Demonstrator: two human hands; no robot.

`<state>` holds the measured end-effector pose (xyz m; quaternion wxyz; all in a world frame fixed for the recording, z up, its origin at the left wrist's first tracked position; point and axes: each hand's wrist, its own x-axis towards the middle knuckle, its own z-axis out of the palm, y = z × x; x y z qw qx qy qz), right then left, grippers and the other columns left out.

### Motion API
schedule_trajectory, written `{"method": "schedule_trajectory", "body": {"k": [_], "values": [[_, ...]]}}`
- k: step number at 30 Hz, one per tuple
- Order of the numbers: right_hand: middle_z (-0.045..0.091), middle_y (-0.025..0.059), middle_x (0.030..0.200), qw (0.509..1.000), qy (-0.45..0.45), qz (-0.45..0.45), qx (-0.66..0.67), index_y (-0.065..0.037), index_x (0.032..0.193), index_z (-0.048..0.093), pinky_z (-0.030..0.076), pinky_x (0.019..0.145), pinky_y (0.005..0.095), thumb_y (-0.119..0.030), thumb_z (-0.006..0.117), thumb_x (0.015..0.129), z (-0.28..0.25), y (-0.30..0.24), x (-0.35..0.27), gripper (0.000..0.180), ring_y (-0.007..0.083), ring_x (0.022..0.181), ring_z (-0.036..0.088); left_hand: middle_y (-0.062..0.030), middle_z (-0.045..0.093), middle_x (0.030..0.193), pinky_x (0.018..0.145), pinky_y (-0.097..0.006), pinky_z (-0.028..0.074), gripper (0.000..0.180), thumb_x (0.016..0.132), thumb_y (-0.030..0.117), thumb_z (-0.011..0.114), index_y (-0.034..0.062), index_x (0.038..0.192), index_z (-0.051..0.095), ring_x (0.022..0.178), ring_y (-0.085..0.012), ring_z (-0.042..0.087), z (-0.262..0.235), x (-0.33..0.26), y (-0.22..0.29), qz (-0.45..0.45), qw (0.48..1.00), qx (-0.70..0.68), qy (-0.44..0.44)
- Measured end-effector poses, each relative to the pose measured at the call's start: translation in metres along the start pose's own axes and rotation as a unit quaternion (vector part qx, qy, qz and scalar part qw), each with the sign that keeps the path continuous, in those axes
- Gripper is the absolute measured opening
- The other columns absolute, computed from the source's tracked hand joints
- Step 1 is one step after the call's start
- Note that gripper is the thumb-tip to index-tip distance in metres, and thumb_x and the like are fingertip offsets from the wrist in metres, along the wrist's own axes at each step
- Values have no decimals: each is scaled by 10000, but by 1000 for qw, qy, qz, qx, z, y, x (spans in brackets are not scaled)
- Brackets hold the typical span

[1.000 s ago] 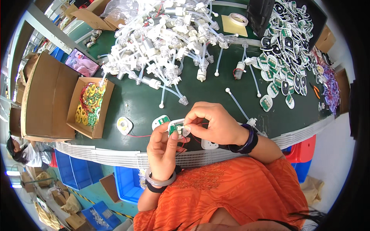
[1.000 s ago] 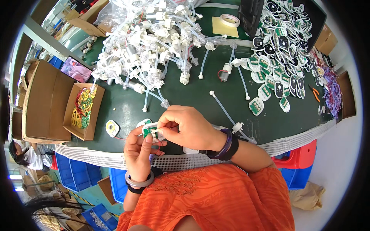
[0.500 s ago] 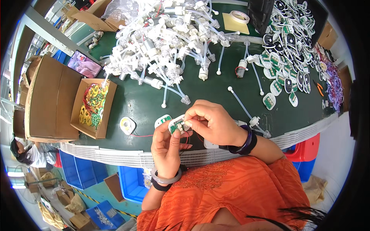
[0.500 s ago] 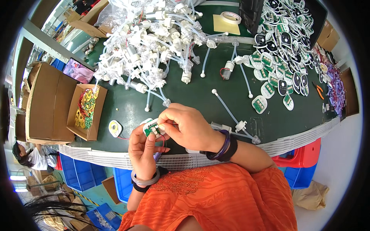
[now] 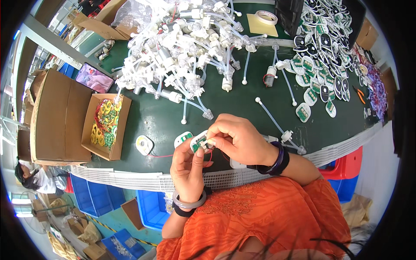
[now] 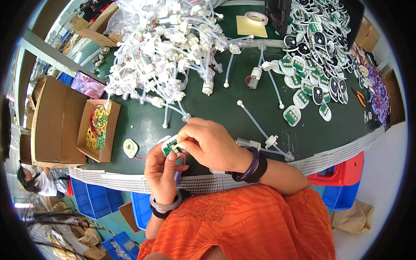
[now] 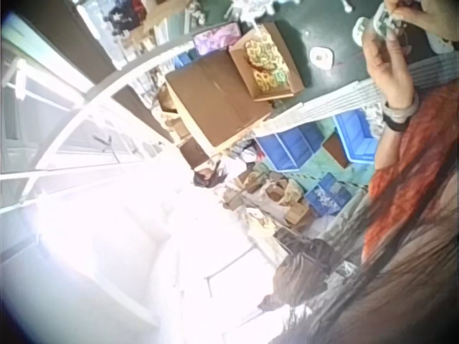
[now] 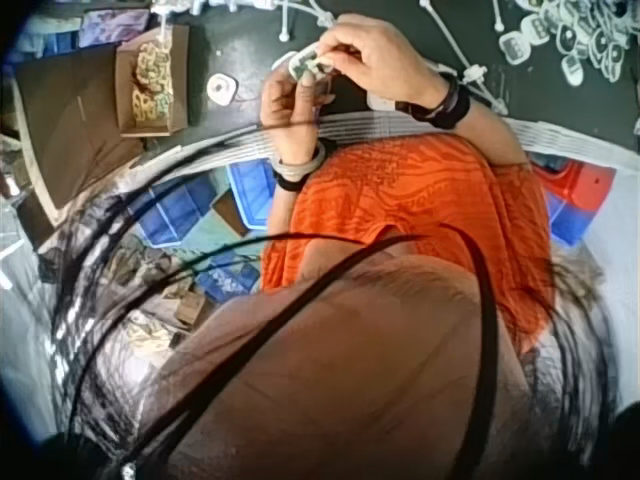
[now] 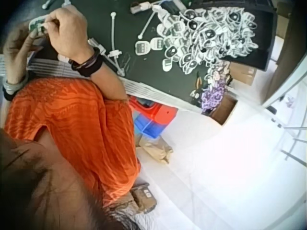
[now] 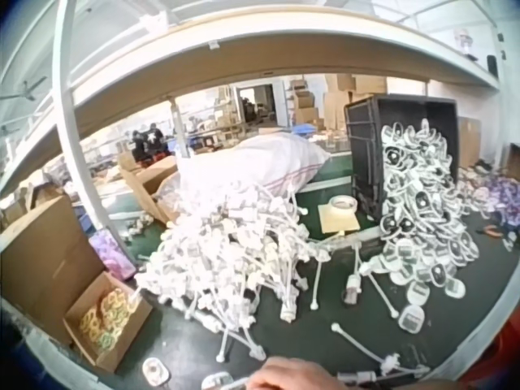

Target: Assembling small electronic modules involving LEDs, circuit boards, and wires.

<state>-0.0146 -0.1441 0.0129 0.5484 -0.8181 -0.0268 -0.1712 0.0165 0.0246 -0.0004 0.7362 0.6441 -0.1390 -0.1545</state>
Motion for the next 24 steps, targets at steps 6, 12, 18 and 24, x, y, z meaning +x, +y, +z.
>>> {"method": "schedule_trajectory", "body": {"k": [6, 12, 18, 24], "values": [[549, 61, 767, 1000, -1, -18, -17, -22, 856, 611, 421, 545, 286, -7, 639, 832, 1, 4, 3, 40, 166, 616, 539, -89, 667, 1062, 636, -225, 576, 344, 960, 65, 560, -18, 1288, 501, 893, -131, 666, -1, -2, -2, 10, 998, 57, 2], [587, 103, 783, 1000, 23, 9, -7, -36, 795, 591, 455, 597, 387, -29, 607, 792, 8, 3, 4, 18, 291, 667, 580, -91, 674, 1073, 630, -209, 563, 374, 952, 35, 564, -29, 1315, 506, 913, -121, 657, -4, -1, -6, 44, 986, 162, -9], [591, 108, 799, 997, 48, 9, 54, -11, 816, 595, 476, 573, 331, -16, 609, 839, 15, -3, -2, 28, 238, 648, 604, -49, 685, 955, 632, -199, 536, 344, 934, 28, 598, 11, 1278, 580, 794, -55, 597, 1, 0, -4, 72, 982, 166, 57], [605, 81, 882, 946, 2, 113, 303, 48, 902, 594, 512, 557, 220, -16, 566, 930, 15, -5, -11, 75, 93, 669, 616, -110, 673, 1087, 590, -204, 553, 359, 940, -14, 559, -34, 1298, 536, 888, -101, 634, -1, -2, -6, 137, 966, 216, 28]]}}
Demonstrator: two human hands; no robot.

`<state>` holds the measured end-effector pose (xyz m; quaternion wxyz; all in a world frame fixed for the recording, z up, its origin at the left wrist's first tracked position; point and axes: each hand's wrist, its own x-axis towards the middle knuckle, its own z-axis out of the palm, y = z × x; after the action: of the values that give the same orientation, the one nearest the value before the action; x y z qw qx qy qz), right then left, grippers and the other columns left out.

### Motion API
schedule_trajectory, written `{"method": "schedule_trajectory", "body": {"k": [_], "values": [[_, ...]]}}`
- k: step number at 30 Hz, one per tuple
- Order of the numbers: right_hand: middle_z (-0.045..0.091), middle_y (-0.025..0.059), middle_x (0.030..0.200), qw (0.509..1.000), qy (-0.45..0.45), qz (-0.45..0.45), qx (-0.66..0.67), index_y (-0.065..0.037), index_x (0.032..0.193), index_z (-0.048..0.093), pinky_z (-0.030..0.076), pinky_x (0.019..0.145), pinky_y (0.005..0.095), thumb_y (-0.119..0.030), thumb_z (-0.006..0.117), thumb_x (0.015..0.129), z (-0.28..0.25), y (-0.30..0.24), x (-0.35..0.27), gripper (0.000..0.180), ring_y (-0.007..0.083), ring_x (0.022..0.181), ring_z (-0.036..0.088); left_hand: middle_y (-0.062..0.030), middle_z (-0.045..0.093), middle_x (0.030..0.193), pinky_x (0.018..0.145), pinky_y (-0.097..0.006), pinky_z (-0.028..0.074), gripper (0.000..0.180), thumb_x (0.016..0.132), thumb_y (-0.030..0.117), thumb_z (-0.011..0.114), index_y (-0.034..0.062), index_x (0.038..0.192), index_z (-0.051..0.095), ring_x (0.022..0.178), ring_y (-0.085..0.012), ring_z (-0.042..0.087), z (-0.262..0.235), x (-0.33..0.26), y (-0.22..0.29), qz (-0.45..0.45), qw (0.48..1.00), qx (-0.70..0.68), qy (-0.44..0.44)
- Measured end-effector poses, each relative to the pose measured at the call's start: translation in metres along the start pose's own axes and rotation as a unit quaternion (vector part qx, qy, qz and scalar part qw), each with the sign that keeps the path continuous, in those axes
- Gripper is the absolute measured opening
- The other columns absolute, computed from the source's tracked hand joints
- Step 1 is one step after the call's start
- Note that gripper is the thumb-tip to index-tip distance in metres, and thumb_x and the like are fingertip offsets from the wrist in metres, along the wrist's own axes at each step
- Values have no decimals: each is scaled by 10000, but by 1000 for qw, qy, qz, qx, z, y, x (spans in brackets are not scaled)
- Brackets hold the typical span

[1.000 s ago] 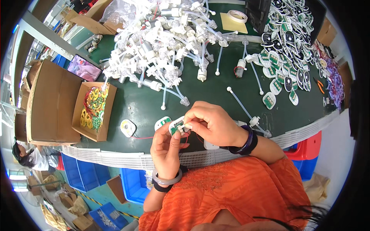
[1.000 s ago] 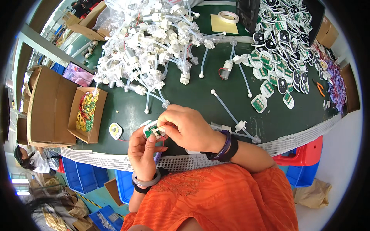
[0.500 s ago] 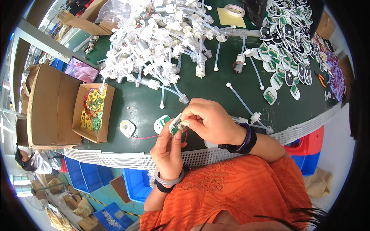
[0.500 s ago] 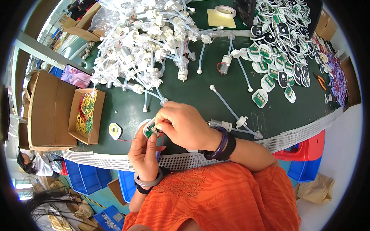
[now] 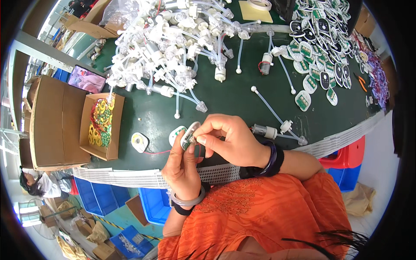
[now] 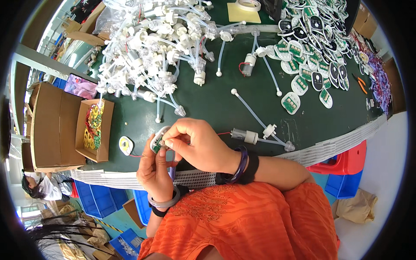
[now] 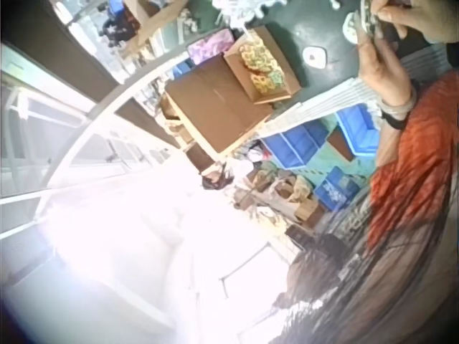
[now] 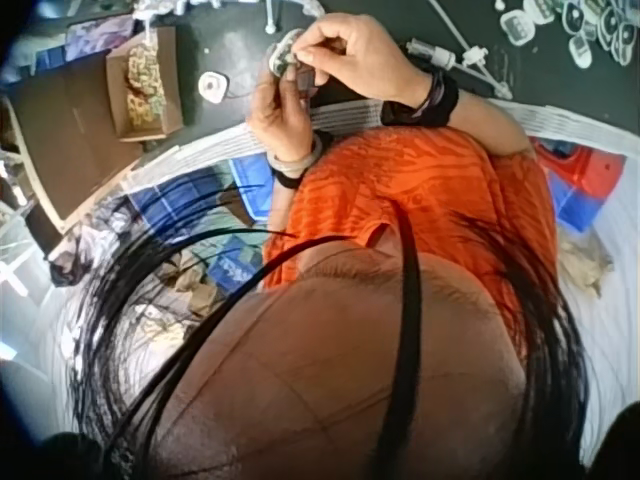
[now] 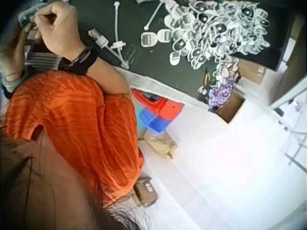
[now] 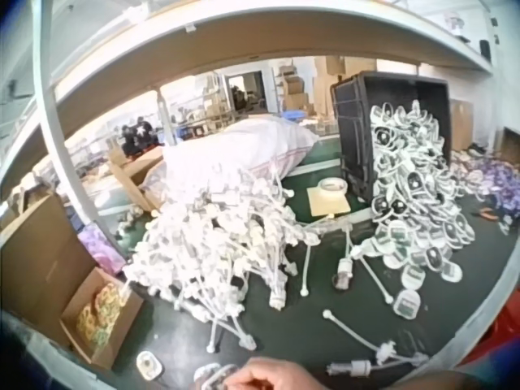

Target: Assembling small electronic modules involving LEDs, circuit boards, and wires.

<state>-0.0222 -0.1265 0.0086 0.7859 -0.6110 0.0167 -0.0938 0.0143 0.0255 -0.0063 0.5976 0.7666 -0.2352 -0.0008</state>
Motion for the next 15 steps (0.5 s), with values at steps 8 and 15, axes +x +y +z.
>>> {"method": "schedule_trajectory", "body": {"k": [8, 15], "values": [[628, 75, 824, 994, -66, 15, -86, 23, 925, 601, 481, 562, 270, -11, 608, 879, -25, -4, 12, 57, 127, 642, 614, -93, 623, 1142, 617, -197, 510, 286, 919, 4, 593, 18, 1202, 641, 882, -108, 592, -8, 10, 14, -51, 998, -37, 2], [612, 86, 853, 929, -126, -66, -341, -32, 905, 642, 478, 691, 321, -63, 655, 839, -47, -8, 14, 74, 230, 776, 605, -91, 647, 1064, 766, -273, 539, 232, 908, -10, 612, -22, 1135, 655, 938, -145, 625, -29, 15, 3, 51, 997, 35, 55]]}}
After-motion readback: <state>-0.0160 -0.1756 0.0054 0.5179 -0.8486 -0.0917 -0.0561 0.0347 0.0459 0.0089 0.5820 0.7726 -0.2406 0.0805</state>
